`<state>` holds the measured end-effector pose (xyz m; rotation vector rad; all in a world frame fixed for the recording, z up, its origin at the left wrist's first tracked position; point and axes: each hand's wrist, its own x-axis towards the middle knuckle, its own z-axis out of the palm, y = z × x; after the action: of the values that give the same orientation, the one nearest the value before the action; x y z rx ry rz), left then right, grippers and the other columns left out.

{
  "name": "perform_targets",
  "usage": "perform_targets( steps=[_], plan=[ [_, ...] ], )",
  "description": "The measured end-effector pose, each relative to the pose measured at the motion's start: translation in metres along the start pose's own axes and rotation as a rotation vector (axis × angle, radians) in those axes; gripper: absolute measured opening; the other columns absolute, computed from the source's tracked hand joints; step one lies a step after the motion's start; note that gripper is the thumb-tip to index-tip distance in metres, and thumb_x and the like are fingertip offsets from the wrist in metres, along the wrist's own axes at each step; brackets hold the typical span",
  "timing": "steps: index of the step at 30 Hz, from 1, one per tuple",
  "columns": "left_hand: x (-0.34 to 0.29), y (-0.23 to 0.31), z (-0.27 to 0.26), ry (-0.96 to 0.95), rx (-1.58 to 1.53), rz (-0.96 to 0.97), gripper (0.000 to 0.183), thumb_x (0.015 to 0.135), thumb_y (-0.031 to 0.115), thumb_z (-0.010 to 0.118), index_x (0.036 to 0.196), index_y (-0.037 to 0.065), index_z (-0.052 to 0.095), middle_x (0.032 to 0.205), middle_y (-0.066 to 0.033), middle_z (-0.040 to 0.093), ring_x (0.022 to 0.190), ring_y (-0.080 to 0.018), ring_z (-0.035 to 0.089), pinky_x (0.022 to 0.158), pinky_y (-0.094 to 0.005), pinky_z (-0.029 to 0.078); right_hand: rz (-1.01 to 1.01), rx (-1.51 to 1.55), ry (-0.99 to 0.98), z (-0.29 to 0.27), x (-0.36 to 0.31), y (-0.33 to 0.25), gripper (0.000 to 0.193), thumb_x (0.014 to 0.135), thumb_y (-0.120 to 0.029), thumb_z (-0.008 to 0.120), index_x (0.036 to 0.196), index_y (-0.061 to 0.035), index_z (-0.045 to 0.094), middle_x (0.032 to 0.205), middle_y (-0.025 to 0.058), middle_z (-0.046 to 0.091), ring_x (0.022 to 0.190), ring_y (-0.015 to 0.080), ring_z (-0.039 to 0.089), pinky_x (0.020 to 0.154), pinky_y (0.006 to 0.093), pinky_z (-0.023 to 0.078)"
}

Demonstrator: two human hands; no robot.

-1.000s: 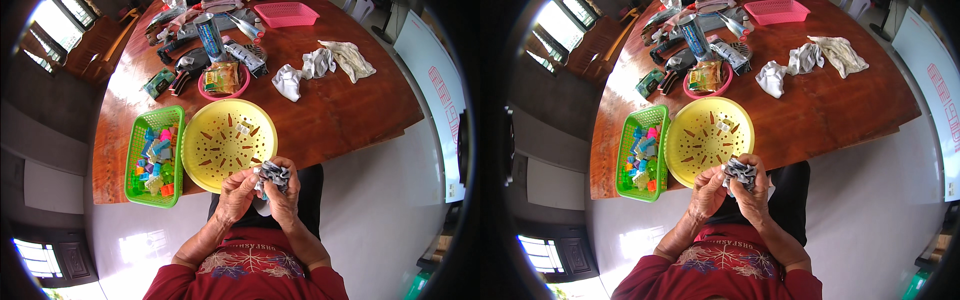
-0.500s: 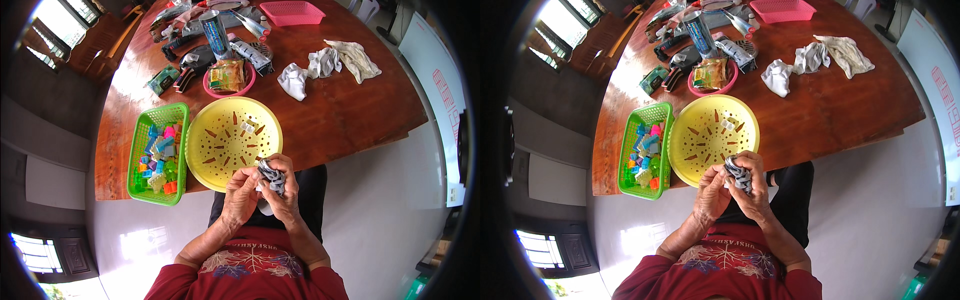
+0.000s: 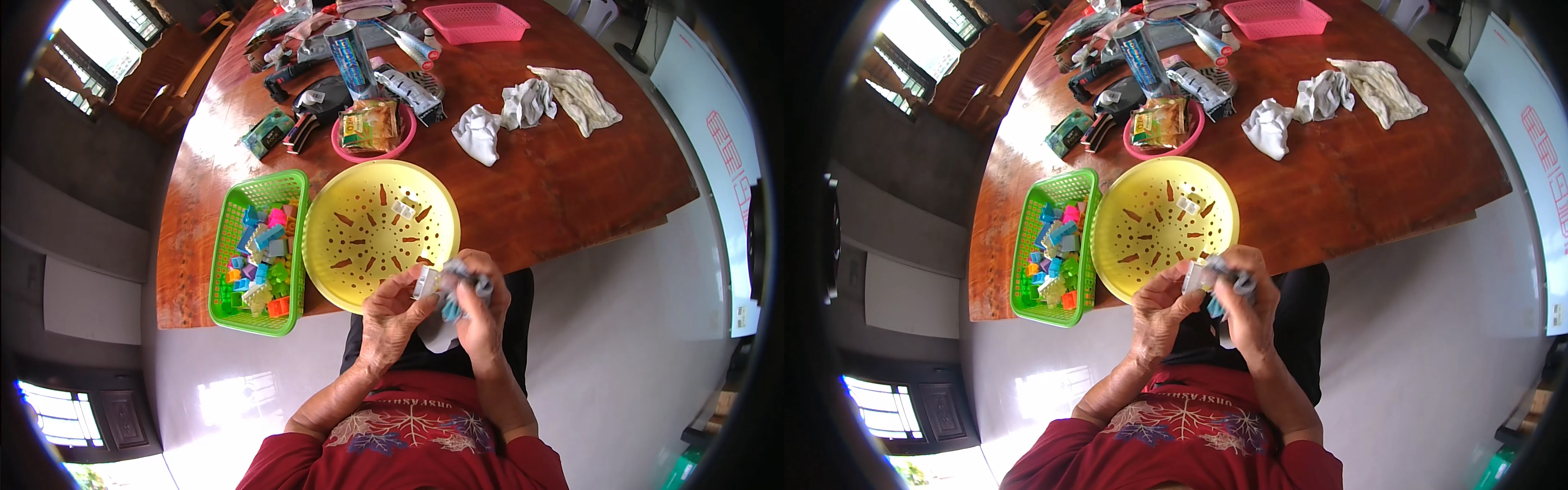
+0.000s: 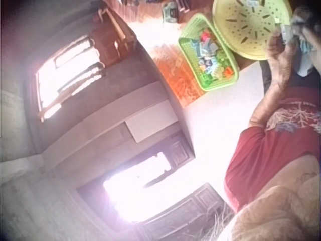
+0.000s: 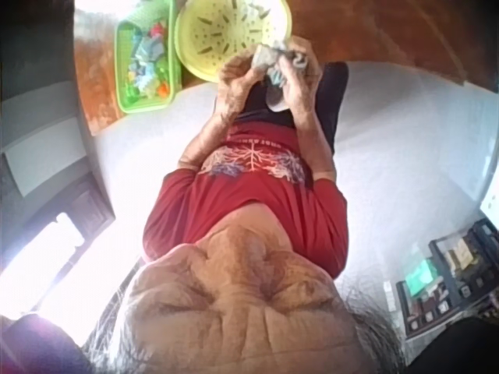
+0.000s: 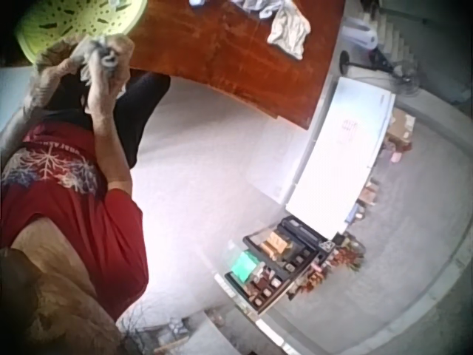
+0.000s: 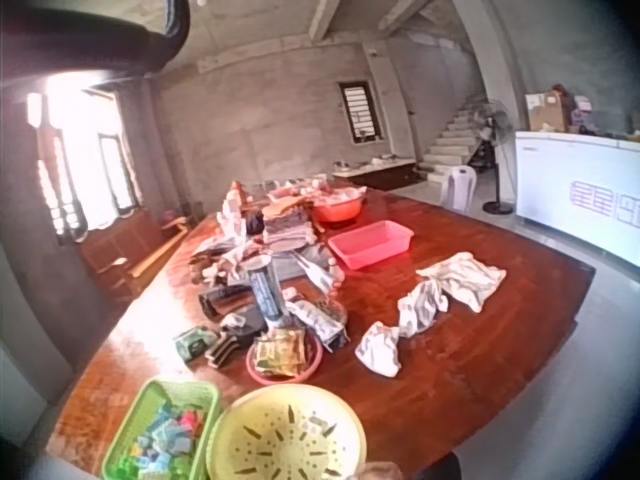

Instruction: The person sits at a wooden table and wipes small plastic building blocks with a grey cloth. They pick up blocks from a yellow colander, wipe them individually, and place them into a green basket. The person also wipes the inside of the yellow colander with the cloth.

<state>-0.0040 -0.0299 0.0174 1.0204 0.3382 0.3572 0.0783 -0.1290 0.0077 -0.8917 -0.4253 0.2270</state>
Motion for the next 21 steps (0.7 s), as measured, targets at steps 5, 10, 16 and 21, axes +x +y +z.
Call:
perform_targets(
  steps=[5,10,16,21],
  plan=[
    [0.002,-0.01,-0.006,-0.015,0.457,0.325,0.047,0.072,-0.01,0.066,0.116,0.005,0.06,0.1,-0.0051,0.055,0.087,-0.012,0.054,0.076,-0.0243,0.048,-0.13,-0.465,-0.099,0.009,-0.016,0.008,0.029,0.074,0.005,0.065,0.101,-0.0042,0.058,0.103,0.0121,0.053,0.085,0.0185,0.057,0.071,0.0276,0.048],
    [-0.001,-0.011,-0.011,-0.016,0.637,0.369,0.043,0.072,-0.015,0.063,0.112,0.002,0.062,0.103,-0.0066,0.051,0.091,-0.0124,0.054,0.076,-0.0223,0.047,0.157,-0.199,0.136,0.012,-0.01,0.004,0.018,0.086,-0.003,0.059,0.101,-0.002,0.05,0.088,0.003,0.057,0.076,0.0054,0.053,0.066,0.0219,0.049],
    [0.0,-0.004,-0.011,0.04,0.951,0.52,0.043,0.066,-0.012,0.067,0.106,0.003,0.064,0.097,-0.0072,0.056,0.081,-0.0148,0.057,0.068,-0.0251,0.05,0.464,-0.06,-0.019,-0.006,-0.01,0.013,0.026,0.086,-0.006,0.061,0.109,0.0,0.051,0.094,0.0052,0.058,0.078,0.008,0.058,0.07,0.0209,0.051],
    [0.001,0.005,-0.019,-0.13,0.976,0.548,0.04,0.067,-0.008,0.07,0.104,0.004,0.064,0.1,-0.0093,0.058,0.081,-0.019,0.061,0.07,-0.0285,0.053,0.51,-0.115,-0.052,-0.018,-0.011,0.014,0.025,0.082,-0.007,0.061,0.105,0.0041,0.058,0.084,0.0025,0.062,0.07,0.0062,0.056,0.064,0.0229,0.048]
  ],
)
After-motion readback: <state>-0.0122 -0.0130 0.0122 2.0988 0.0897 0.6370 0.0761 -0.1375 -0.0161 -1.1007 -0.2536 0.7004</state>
